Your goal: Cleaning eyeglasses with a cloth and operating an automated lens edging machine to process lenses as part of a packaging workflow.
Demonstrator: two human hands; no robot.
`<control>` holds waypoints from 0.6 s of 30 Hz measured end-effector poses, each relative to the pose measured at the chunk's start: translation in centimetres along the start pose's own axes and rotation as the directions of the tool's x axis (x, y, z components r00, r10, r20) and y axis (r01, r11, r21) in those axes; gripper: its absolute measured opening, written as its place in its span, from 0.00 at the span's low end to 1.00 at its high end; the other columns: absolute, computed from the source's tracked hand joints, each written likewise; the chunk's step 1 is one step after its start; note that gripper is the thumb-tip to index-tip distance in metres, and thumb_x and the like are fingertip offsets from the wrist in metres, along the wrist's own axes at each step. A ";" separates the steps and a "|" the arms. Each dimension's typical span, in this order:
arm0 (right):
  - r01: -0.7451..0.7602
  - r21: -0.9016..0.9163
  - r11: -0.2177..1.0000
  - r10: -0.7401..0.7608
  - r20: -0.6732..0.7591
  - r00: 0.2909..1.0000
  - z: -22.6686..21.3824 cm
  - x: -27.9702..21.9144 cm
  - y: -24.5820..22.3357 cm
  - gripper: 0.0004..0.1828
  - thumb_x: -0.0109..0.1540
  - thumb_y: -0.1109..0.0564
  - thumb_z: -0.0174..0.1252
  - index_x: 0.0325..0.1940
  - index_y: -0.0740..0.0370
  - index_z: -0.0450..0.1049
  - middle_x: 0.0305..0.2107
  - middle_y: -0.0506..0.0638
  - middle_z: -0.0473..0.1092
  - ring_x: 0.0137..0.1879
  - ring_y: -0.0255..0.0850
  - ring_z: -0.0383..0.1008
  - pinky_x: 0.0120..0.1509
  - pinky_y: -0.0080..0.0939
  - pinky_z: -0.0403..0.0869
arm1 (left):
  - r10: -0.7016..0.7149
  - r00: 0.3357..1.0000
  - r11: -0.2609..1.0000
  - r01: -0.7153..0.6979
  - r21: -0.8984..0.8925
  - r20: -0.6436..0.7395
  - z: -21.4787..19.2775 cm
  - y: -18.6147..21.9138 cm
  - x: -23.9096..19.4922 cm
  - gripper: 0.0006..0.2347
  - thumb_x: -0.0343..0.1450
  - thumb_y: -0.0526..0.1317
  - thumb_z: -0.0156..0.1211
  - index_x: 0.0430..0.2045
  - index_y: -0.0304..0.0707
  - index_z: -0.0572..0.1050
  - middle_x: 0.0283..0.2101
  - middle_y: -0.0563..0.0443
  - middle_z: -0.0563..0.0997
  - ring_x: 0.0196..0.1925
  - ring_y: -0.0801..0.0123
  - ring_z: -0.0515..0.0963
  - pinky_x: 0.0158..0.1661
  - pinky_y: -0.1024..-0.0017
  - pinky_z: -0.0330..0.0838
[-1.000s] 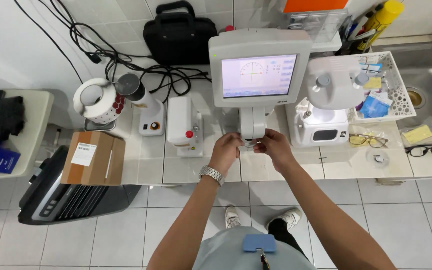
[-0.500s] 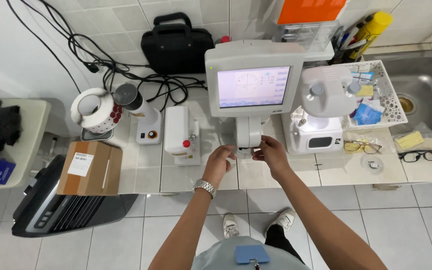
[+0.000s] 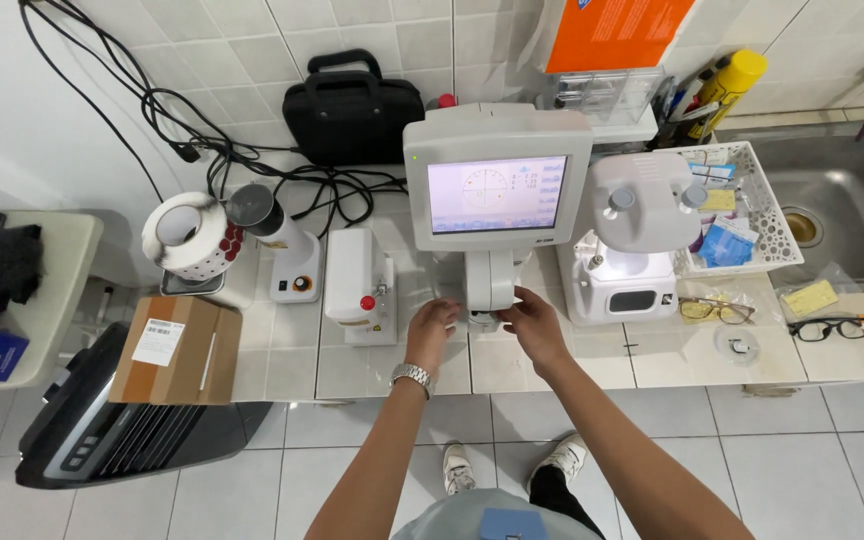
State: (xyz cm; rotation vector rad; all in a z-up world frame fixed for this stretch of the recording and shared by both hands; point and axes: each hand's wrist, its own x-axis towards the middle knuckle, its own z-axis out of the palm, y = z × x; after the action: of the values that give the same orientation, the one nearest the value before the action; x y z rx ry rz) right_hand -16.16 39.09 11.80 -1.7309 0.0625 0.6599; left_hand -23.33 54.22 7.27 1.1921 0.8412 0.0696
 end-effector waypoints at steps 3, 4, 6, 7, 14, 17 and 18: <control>0.004 0.019 1.000 -0.004 0.004 1.000 -0.1 0.1 0.2 0.27 0.66 0.57 0.57 0.68 0.70 0.69 0.45 0.68 0.76 0.57 0.57 0.77 0.65 0.55 0.75 | 0.034 0.999 0.999 -0.034 -0.009 0.003 0.5 0.0 -0.4 0.15 0.74 0.40 0.54 0.54 0.36 0.76 0.52 0.42 0.80 0.57 0.61 0.79 0.60 0.65 0.72; 0.006 0.018 1.000 -0.006 0.007 1.000 -0.1 0.2 0.3 0.27 0.66 0.57 0.57 0.68 0.70 0.69 0.45 0.68 0.76 0.57 0.57 0.77 0.65 0.55 0.75 | 0.036 0.999 0.999 -0.036 -0.012 0.000 0.7 0.3 -0.6 0.15 0.74 0.40 0.54 0.54 0.36 0.76 0.52 0.42 0.80 0.57 0.61 0.79 0.60 0.65 0.72; 0.013 0.044 0.999 -0.013 0.003 1.000 -0.1 0.4 0.5 0.25 0.65 0.58 0.57 0.66 0.71 0.71 0.41 0.65 0.76 0.54 0.52 0.78 0.63 0.53 0.75 | 0.036 0.999 0.997 -0.037 -0.069 -0.003 1.1 0.9 -0.9 0.22 0.72 0.37 0.59 0.61 0.29 0.70 0.54 0.36 0.77 0.56 0.59 0.79 0.61 0.67 0.73; 0.016 0.043 0.999 -0.017 0.005 1.000 -0.2 0.6 0.6 0.25 0.65 0.58 0.57 0.66 0.71 0.71 0.41 0.65 0.76 0.54 0.52 0.78 0.63 0.53 0.75 | 0.040 0.999 0.997 -0.040 -0.071 -0.005 1.0 0.6 -0.6 0.22 0.72 0.37 0.59 0.61 0.29 0.70 0.54 0.36 0.77 0.56 0.59 0.79 0.61 0.67 0.73; -0.003 0.089 0.996 0.002 0.013 1.000 -0.3 0.4 0.5 0.22 0.66 0.60 0.56 0.64 0.69 0.72 0.38 0.59 0.75 0.50 0.47 0.78 0.61 0.50 0.77 | 0.045 0.999 0.997 -0.045 -0.055 -0.004 0.7 -0.6 0.6 0.20 0.69 0.35 0.62 0.58 0.35 0.75 0.50 0.38 0.80 0.53 0.62 0.81 0.57 0.72 0.76; -0.001 0.114 0.994 0.000 0.007 1.000 -0.3 0.8 1.1 0.22 0.66 0.61 0.55 0.64 0.70 0.72 0.37 0.59 0.74 0.50 0.46 0.77 0.61 0.49 0.77 | 0.058 0.998 0.997 -0.058 -0.046 0.009 0.6 -1.3 1.5 0.19 0.69 0.34 0.61 0.56 0.38 0.78 0.48 0.40 0.81 0.51 0.64 0.81 0.56 0.73 0.77; 0.001 0.126 0.992 -0.001 0.005 1.000 -0.3 0.9 1.3 0.22 0.66 0.62 0.54 0.64 0.70 0.72 0.37 0.58 0.74 0.50 0.45 0.77 0.61 0.49 0.77 | 0.063 0.998 0.997 -0.063 -0.043 0.014 0.6 -1.6 1.8 0.18 0.69 0.34 0.61 0.56 0.39 0.78 0.48 0.40 0.81 0.51 0.65 0.81 0.56 0.72 0.78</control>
State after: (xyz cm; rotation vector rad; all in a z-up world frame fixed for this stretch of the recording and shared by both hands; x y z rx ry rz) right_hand -15.78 38.77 10.25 -1.6078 0.0979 0.6461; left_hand -22.27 53.91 5.05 1.1781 0.7850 0.1289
